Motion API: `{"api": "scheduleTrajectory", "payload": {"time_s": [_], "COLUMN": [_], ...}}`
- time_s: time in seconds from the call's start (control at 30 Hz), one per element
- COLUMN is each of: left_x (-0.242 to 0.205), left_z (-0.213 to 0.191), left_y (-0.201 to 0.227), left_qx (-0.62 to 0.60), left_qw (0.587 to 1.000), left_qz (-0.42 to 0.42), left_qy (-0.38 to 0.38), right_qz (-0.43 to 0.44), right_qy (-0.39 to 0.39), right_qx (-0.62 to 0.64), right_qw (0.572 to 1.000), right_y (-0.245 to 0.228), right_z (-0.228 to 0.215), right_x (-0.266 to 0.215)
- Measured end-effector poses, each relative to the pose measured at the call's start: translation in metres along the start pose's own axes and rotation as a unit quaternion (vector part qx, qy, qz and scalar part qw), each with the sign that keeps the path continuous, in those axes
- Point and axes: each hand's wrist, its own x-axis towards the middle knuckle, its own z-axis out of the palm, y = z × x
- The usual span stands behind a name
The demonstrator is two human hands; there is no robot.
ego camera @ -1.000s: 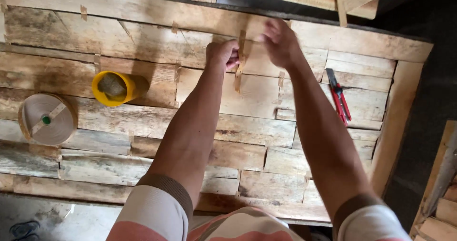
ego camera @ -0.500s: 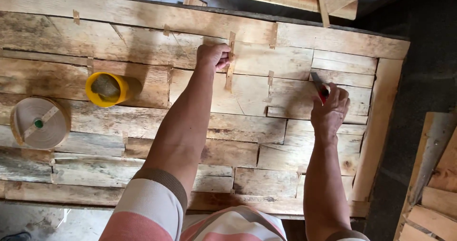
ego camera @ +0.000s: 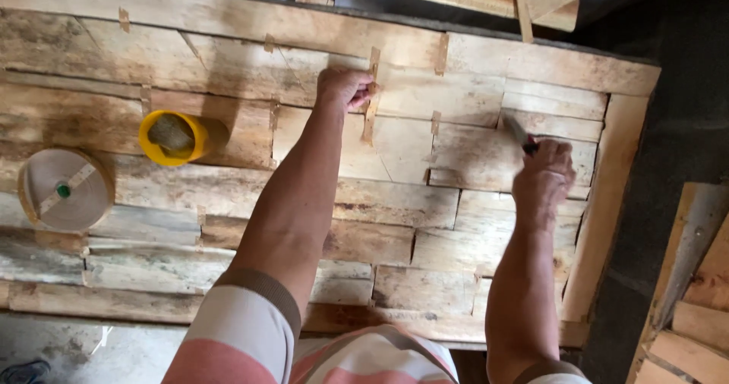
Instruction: Filling gaps in a large wooden surface by applying adhesive tape and cutting wood strips with a utility knife.
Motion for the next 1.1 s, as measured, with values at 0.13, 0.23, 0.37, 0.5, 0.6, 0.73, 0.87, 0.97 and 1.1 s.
{"api": "scheduleTrajectory", "payload": {"time_s": [0.13, 0.23, 0.37, 0.5, 0.6, 0.73, 0.87, 0.97, 1.1], "left_x": [-0.022, -0.021, -0.022, -0.014, -0.009, -0.02, -0.03, -0.042, -0.051], "left_z": [0.004, 0.004, 0.006, 0.003, 0.001, 0.003, 0.006, 0.008, 0.01], "left_y": [0.01, 0.01, 0.011, 0.007, 0.004, 0.007, 0.014, 0.019, 0.023], "left_qx": [0.061, 0.018, 0.02, 0.055, 0.052, 0.063, 0.063, 0.074, 0.075], "left_qw": [0.998, 1.0, 1.0, 0.998, 0.999, 0.998, 0.998, 0.996, 0.996], "left_qz": [0.016, 0.0, 0.01, 0.007, 0.001, 0.011, 0.011, 0.012, 0.012], "left_qy": [0.006, 0.012, 0.013, 0.02, 0.015, 0.025, 0.027, 0.044, 0.05], "right_qz": [0.043, -0.012, -0.189, -0.307, -0.292, -0.331, -0.346, -0.356, -0.358], "right_qy": [-0.007, 0.073, 0.051, 0.067, 0.03, 0.044, 0.053, 0.066, 0.056], "right_qx": [-0.014, 0.077, 0.209, 0.166, 0.166, 0.168, 0.163, 0.156, 0.135], "right_qw": [0.999, 0.994, 0.958, 0.935, 0.941, 0.928, 0.922, 0.919, 0.922], "right_y": [-0.006, -0.032, -0.11, -0.182, -0.207, -0.216, -0.217, -0.222, -0.222], "right_z": [-0.024, -0.026, -0.021, -0.012, -0.002, -0.016, -0.016, -0.011, -0.014], "right_x": [-0.004, 0.011, 0.042, 0.067, 0.081, 0.081, 0.082, 0.081, 0.08]}}
